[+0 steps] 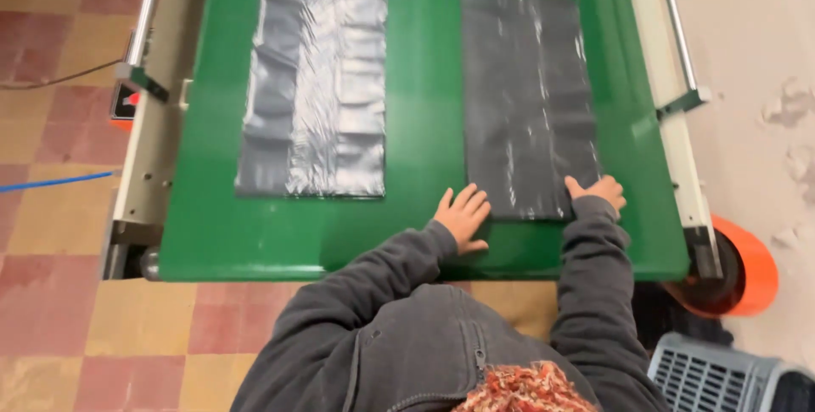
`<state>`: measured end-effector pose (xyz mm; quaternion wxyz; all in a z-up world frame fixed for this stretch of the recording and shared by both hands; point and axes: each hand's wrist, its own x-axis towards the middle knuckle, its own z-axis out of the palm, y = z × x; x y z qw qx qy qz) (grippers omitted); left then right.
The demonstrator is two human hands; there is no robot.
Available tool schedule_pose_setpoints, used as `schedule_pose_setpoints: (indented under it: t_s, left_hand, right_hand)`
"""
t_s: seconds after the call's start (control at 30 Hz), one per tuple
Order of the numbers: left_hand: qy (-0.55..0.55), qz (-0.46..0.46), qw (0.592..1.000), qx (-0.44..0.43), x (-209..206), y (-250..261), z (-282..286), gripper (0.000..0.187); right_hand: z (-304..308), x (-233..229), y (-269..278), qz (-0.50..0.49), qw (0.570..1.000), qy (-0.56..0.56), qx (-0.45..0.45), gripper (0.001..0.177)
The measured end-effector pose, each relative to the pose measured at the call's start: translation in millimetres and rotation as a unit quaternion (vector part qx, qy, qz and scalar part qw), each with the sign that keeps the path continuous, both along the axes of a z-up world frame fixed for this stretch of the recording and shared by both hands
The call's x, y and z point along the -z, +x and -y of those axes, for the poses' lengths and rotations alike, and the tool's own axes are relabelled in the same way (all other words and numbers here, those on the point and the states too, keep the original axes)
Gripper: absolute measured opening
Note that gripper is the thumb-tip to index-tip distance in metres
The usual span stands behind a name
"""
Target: Folding large black plastic bags on a conveyor belt and placing them into a plastic crate.
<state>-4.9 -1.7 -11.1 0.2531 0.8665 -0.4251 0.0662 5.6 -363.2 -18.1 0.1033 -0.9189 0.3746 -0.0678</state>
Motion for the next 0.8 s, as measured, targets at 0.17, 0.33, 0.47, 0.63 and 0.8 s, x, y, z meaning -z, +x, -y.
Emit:
schedule_pose_setpoints:
  t_s: [0.17, 0.33, 0.47, 0.63, 0.8]
  left_hand:
    - [0.007, -0.028, 1.000, 0.011, 17, -15, -4, 0.087]
    - [0.011, 0.005, 1.000, 0.010, 16, -19, -1, 0.078]
    - [0.017, 0.009, 1.000, 0.001, 9, -21, 10, 0.079]
    - [0.001, 0.039, 0.998, -0.042, 0, -12, 33, 0.077]
    - [-0.008, 0.029, 0.999, -0.022, 26, 3, 26, 0.033]
  right_hand:
    - [-16, -34, -13, -0.173, 0.971, 0.004, 0.163, 0.107]
    - [59, 25, -46, -0.123, 0.983, 0.086, 0.106, 0.097]
    - [67, 23, -36, -0.141, 0.970, 0.162, 0.116, 0.077]
    - [66, -8, -31, 0.154, 0.953, 0.245, -0.089, 0.061]
    - [35, -67, -34, 0.306, 0.909, 0.248, -0.136, 0.054]
